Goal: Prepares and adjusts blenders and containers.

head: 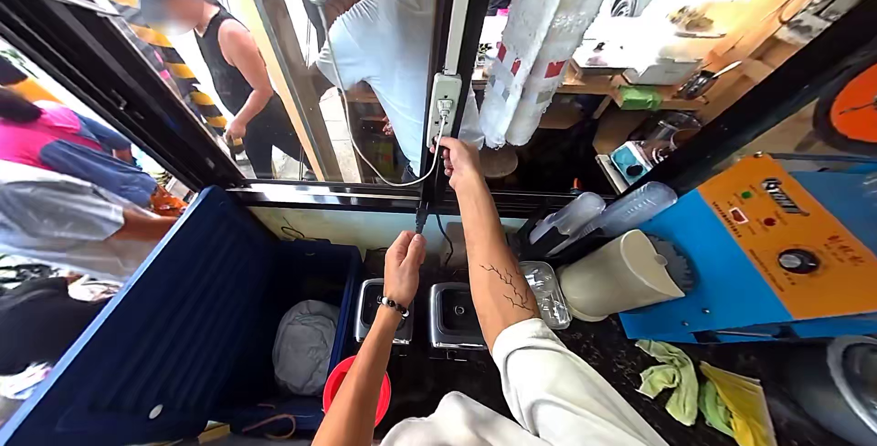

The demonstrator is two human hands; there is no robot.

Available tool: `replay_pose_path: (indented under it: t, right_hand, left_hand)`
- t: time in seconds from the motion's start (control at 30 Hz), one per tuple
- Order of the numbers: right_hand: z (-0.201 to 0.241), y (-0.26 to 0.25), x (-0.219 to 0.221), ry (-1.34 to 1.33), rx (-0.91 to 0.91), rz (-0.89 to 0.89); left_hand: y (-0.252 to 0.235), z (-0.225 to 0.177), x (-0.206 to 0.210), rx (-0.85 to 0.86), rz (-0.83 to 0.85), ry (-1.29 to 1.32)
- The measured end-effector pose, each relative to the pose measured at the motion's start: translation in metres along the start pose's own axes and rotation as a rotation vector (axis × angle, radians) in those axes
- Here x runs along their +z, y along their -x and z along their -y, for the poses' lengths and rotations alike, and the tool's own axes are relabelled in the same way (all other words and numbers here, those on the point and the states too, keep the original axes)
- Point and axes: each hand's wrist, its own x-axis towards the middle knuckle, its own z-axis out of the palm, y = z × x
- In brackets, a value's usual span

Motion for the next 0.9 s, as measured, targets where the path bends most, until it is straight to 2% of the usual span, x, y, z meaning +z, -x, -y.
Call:
replay_pose_path:
  t: [0.07,0.17,0.3,0.4,0.57,0.67,0.73,0.8,0.9]
  right_hand:
    - [-0.001,-0.002,0.002,0.004,-0.002,0.002]
    - [-0.011,0.022,-0.011,0.125,-0.112,-0.031]
    - [-0.018,0.089,-0.053,0.23,-0.304,0.005]
    - [-0.024,0.124,-0.064,0.231,-0.292,0.124]
    - [-0.017,0.105,-0.059,0.133,-0.212,0.202]
    - [-0.009,0.103,-0.067,0.137,-0.194,0.198]
    - [-0.006,0.097,-0.068,0.199,-0.19,0.2]
    - [0.001,0.081,-0.061,0.25,-0.183,0.215]
    - [0.019,0.056,-0.053,0.262,-0.108,0.193]
  left_hand:
    - [-0.003,-0.004,0.004,0.003,-0.002,-0.067]
    - [-0.006,-0.009,0.018,0.023,0.04,-0.13]
    - [-0.026,-0.021,0.038,0.104,0.034,-0.133]
    - [-0.036,-0.019,0.045,0.149,0.038,-0.138]
    - [-0.05,-0.017,0.058,0.216,0.064,-0.096]
    - [-0.051,-0.017,0.062,0.265,0.005,-0.297]
    - [-0.039,-0.014,0.047,0.237,-0.042,-0.477]
    - [-0.018,-0.006,0.023,0.164,-0.069,-0.538]
    - [0.043,0.027,-0.007,0.043,0.066,-0.485]
